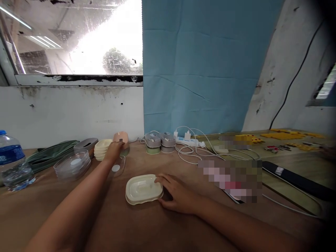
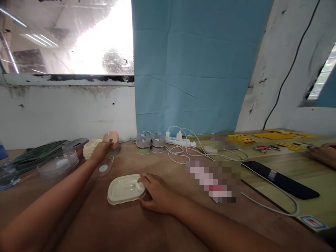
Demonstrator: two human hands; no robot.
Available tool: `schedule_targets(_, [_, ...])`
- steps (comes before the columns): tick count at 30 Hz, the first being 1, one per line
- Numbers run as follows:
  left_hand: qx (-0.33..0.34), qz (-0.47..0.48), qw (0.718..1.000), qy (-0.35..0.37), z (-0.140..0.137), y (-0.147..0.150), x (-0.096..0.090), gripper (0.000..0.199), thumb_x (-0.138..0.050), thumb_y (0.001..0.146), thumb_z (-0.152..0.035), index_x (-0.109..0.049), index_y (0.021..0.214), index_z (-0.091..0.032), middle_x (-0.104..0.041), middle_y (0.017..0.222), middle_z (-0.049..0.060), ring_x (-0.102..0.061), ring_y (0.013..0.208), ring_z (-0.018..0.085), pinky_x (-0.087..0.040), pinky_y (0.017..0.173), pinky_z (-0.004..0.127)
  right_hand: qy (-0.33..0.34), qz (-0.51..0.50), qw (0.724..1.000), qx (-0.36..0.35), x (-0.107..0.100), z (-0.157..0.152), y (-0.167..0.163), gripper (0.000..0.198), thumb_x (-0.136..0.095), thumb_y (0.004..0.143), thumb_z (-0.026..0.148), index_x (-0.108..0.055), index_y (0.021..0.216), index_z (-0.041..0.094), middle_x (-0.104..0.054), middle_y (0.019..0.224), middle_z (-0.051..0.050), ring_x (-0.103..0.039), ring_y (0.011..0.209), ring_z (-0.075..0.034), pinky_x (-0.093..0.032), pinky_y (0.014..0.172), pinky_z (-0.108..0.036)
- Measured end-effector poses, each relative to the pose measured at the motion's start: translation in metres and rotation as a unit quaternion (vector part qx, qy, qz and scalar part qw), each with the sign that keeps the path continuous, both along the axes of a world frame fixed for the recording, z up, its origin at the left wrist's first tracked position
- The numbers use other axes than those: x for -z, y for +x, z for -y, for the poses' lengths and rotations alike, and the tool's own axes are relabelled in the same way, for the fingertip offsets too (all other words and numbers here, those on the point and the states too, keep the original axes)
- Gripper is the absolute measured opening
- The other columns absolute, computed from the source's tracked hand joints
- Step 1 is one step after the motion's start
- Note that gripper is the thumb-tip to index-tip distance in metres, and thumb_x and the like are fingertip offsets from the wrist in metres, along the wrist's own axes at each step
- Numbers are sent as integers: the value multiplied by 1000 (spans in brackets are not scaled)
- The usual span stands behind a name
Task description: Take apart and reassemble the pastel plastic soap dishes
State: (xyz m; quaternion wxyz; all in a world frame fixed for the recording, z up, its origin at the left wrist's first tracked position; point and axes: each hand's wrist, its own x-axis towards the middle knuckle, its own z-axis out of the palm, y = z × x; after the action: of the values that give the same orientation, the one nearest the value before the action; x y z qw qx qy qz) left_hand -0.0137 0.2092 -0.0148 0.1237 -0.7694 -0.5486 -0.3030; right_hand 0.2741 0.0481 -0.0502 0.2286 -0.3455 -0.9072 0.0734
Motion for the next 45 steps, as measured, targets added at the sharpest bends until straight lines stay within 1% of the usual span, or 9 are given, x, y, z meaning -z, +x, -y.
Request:
schedule_targets(4, [31,61,997,36,53,1,-11,29,-53,82,-31,-61,107,-18,-67,100,7,-61,91,21,-45,83,30,66,-19,997,29,-3,0,1,85,-64,67,31,-18,138,17,-21,142,-16,-22,130,-30,-27,104,-42])
schedule_targets(9, [318,101,939,-79,133,-6,-3,21,-59,80,-28,-66,98,-20,-68,103,5,-59,102,21,-41,95,34,169,-50,984,27,-5,-1,-1,99,-67,65,33,-4,140,21,8,147,-13,-4,134,-34,-21,105,-49])
schedule_targets(13, [413,36,899,-140,153,-11,17,21,-54,84,-22,-66,101,-21,-68,105,5,-56,108,19,-38,99,33,85,-15,996,16,-7,0,-2,90,-67,64,32,-18,139,25,1,148,-9,-14,133,-32,-27,104,-44])
schedule_targets(17, [391,15,905,-169,149,-10,25,24,-47,88,-22,-61,108,-22,-64,112,4,-49,117,18,-33,104,33,-8,33,999,-14,-7,0,-1,70,-62,70,30,-34,134,26,-17,145,-8,-25,130,-28,-30,103,-39])
schedule_targets(22, [325,15,929,-179,154,-7,26,28,-45,88,-27,-56,114,-26,-55,125,3,-37,127,22,-22,108,41,-16,31,999,-17,-8,-1,-1,63,-60,73,27,-39,132,25,-29,140,-9,-29,129,-26,-30,103,-38])
schedule_targets(35, [302,103,920,-229,155,10,40,29,-59,79,-35,-55,104,-22,-43,132,11,-43,119,24,-35,99,38,-29,32,998,-37,-8,-4,3,45,-54,79,24,-49,124,26,-41,131,-9,-38,122,-24,-36,99,-37])
schedule_targets(39, [279,87,940,-174,150,1,38,31,-49,85,-33,-50,114,-22,-46,129,10,-42,120,22,-34,101,38,-32,34,998,-46,-8,-4,3,46,-54,80,24,-47,125,27,-39,132,-9,-37,123,-23,-35,100,-37])
schedule_targets(43, [174,94,978,-68,133,-19,42,34,-41,85,-20,-48,118,-18,-49,127,12,-36,125,24,-27,105,45,-39,39,997,-52,-8,-6,5,44,-53,81,25,-47,125,28,-40,132,-8,-37,123,-23,-35,100,-37])
schedule_targets(45, [127,76,986,-72,124,-29,45,37,-43,79,-15,-52,115,-15,-52,124,13,-37,124,27,-26,104,48,-40,40,997,-55,-9,-6,6,44,-52,82,26,-47,125,28,-39,132,-8,-37,123,-22,-34,100,-37])
